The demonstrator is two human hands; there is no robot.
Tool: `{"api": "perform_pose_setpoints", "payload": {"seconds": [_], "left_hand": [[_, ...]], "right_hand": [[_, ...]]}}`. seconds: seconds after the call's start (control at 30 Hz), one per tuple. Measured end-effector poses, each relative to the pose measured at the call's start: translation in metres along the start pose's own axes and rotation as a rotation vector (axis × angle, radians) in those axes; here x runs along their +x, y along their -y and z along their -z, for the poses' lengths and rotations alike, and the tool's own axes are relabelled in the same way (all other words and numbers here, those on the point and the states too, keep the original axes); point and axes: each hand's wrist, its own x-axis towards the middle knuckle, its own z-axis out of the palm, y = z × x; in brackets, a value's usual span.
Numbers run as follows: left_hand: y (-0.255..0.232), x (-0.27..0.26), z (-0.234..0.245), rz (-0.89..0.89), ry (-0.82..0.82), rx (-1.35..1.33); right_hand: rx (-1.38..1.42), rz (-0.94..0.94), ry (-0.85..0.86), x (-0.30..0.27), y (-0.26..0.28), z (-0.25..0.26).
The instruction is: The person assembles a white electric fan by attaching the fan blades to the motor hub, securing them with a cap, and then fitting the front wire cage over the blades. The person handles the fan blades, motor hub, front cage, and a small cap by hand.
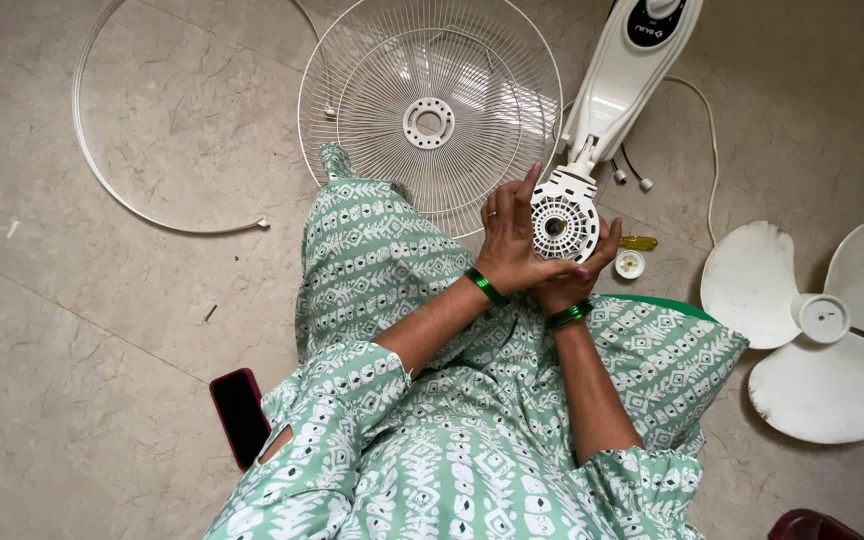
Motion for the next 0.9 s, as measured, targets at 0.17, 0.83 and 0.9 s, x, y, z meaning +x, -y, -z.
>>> {"api": "perform_pose_setpoints", "payload": {"seconds": [0.17,0.83,0.9], "left_hand": [[0.012,0.002,0.006,-0.234,0.120,-0.044],[0.003,-0.080,0.043,-0.036,-0.058,-0.326],[0.009,-0.056,0.036,-0.081,-0.125,-0.323]], "right_hand": [[-0.010,0.046,-0.019,0.000,-0.009,0.001],[-0.087,-0.015,0.079,0.009,0.027,0.008],[-0.037,-0.041,0.070,0.007,0.026,0.007]]}}
